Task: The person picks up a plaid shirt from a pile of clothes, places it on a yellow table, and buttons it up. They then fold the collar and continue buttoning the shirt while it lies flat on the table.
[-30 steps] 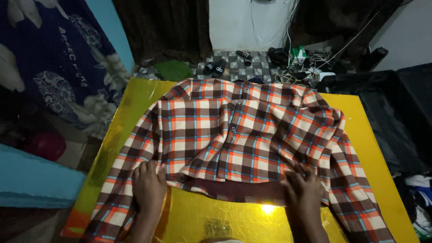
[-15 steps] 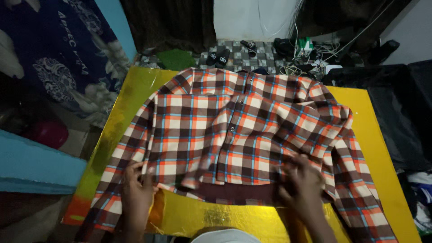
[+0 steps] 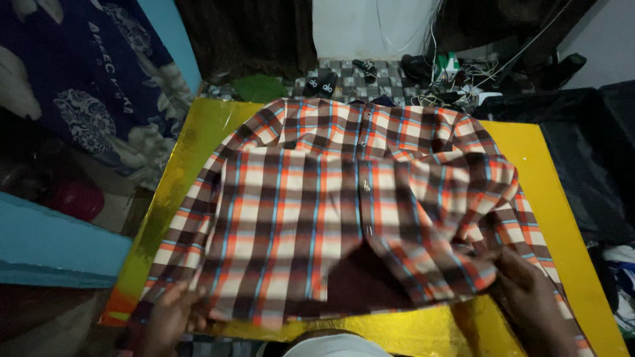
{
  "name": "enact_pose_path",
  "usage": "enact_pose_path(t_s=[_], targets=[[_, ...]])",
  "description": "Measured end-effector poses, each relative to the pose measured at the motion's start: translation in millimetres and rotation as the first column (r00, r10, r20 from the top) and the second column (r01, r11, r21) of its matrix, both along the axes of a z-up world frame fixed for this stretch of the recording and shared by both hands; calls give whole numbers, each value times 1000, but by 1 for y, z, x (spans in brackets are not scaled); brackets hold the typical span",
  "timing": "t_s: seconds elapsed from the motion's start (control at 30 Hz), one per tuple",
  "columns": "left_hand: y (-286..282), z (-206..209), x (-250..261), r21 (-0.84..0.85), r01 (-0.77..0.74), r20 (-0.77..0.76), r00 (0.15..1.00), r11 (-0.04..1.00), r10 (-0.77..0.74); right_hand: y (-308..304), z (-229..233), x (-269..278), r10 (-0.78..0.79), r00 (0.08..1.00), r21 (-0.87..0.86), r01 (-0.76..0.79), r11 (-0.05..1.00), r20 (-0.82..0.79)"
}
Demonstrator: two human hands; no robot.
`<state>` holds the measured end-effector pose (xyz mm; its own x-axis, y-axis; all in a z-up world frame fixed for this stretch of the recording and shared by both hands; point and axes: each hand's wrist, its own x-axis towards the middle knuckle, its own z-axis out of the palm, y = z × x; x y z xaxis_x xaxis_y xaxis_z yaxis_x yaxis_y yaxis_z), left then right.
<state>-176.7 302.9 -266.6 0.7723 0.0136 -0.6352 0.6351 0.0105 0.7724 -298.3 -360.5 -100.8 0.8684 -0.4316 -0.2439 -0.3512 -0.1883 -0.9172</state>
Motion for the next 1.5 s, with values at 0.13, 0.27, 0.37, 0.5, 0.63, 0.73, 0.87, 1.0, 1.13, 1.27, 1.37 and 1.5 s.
enact_pose_path(t_s=[0.13,0.27,0.37,0.5,0.63,0.73,0.87,1.0,1.13,1.27,1.37,1.5], targets=[[-15,48,-2,550,664,-409,743,506,-531,15,28,5,-3,926,160,69,985,-378],[-113,155,-26,975,198,-137,890,98,-434,53,42,12,103,932,-778,-347,524,-347],[-169,209,-19,855,-344,516,636,387,-574,109,51,32,51,996,-926,-92,367,-79],[-245,216,-8,594,133,605,577,794,-549,165,49,57,154,966,-778,70,624,210],[-292,188,-7,459,394,697,397,796,-598,193,34,66,352,922,-800,-333,500,-163],[-303,165,-2,483,402,730,307,778,-611,202,15,62,371,923,-908,-237,345,-100],[-314,137,3,385,367,726,446,847,-523,181,-9,54,309,949,-676,-268,686,-61],[-310,137,4,435,339,707,446,834,-549,168,-27,58,177,981,-6,-177,984,84],[-310,146,3,524,281,764,261,804,-589,163,-26,56,192,981,131,-192,973,11],[-307,143,5,518,274,782,231,810,-579,165,-36,54,129,991,243,-133,961,33],[-308,140,7,542,367,655,380,756,-653,165,-41,52,125,991,91,-129,987,50],[-310,138,8,501,329,722,351,801,-596,165,-39,49,179,977,-45,-175,984,118]])
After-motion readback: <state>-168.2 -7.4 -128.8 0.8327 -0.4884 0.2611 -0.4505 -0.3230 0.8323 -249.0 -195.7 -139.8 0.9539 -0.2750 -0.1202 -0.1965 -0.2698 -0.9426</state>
